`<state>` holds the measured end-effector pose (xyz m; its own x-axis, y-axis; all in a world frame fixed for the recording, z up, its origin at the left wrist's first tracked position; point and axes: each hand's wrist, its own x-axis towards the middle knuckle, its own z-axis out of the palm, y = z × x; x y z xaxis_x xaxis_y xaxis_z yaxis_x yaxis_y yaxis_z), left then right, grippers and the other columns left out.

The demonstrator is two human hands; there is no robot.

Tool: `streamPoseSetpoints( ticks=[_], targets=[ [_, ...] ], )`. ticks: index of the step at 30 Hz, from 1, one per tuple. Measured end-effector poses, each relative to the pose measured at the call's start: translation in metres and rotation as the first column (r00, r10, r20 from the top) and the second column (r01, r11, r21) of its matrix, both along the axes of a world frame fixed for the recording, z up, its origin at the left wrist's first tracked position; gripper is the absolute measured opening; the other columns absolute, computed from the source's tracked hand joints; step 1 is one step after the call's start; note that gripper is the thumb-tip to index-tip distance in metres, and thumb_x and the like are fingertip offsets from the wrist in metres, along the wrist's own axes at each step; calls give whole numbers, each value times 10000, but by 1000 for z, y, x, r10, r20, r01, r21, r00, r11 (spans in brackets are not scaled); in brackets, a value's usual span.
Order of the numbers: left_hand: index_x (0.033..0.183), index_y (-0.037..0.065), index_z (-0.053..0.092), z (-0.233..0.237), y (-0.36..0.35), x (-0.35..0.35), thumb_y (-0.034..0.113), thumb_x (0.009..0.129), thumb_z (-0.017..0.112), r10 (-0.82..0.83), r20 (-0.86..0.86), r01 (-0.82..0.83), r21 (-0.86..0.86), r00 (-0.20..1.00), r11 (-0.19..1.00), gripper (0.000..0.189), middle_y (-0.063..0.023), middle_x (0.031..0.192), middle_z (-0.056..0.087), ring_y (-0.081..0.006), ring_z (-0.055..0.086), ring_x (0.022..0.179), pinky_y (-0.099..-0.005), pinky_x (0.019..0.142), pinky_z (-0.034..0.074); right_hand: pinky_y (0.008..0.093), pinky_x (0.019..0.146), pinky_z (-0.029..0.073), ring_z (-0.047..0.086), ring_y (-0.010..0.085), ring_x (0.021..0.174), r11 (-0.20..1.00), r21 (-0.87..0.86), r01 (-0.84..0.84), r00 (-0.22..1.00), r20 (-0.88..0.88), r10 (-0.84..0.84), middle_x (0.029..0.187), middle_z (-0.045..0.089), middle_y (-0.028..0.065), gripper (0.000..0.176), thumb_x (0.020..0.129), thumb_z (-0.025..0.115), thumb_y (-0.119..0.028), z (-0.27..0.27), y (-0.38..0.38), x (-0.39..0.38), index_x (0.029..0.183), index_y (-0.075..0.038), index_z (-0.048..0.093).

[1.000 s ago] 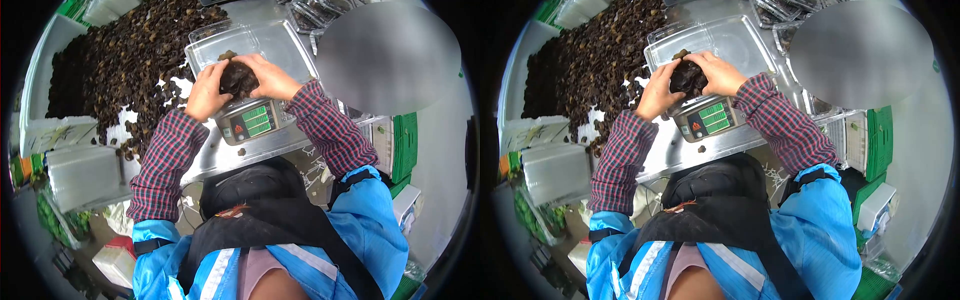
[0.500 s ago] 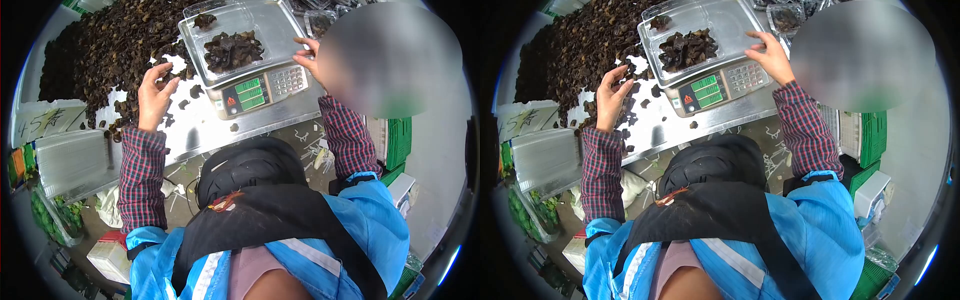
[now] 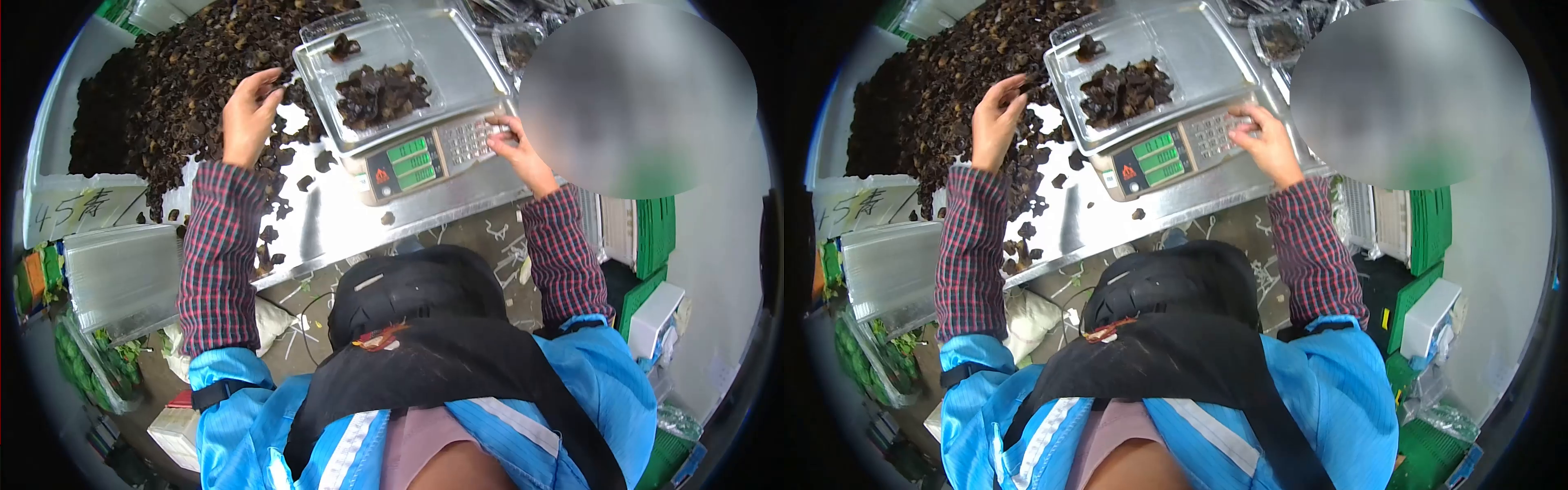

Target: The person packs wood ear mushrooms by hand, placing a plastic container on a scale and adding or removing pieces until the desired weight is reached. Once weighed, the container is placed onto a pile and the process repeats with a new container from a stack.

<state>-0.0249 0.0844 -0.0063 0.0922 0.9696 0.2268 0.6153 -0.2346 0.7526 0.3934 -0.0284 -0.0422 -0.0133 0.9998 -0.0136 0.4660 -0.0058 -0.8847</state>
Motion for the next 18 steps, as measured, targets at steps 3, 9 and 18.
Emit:
streamPoseSetpoints(
  ticks=[3, 9, 18],
  targets=[
    [1185, 106, 622, 5, 41, 35, 99, 834, 637, -73, -120, 81, 67, 990, 994, 351, -121, 1151, 630, -265, 615, 1051, -354, 886, 499, 265, 770, 503, 614, 126, 851, 999, -45, -29, 999, -36, 28, 1112, 620, 79, 366, 780, 685, -53, -1, 6, 1, 1136, 0, 617],
    [1232, 143, 599, -44, 110, 85, 144, 815, 662, -196, -584, 226, -22, 788, 974, 421, -115, 1210, 590, -311, 571, 1112, -404, 946, 473, 249, 723, 539, 598, 122, 899, 989, -76, -124, 990, -75, 118, 1116, 600, 62, 339, 818, 662, -11, 7, 22, -12, 1153, 3, 608],
    [1007, 112, 668, -20, 20, 127, 110, 753, 709, -207, -73, 219, 267, 976, 939, 257, -89, 928, 628, -303, 591, 926, -391, 832, 484, 228, 740, 505, 585, 100, 869, 953, -195, -230, 973, -80, 219, 1075, 640, 56, 350, 813, 644, 9, -19, 37, -9, 1161, 3, 614]
  ],
)
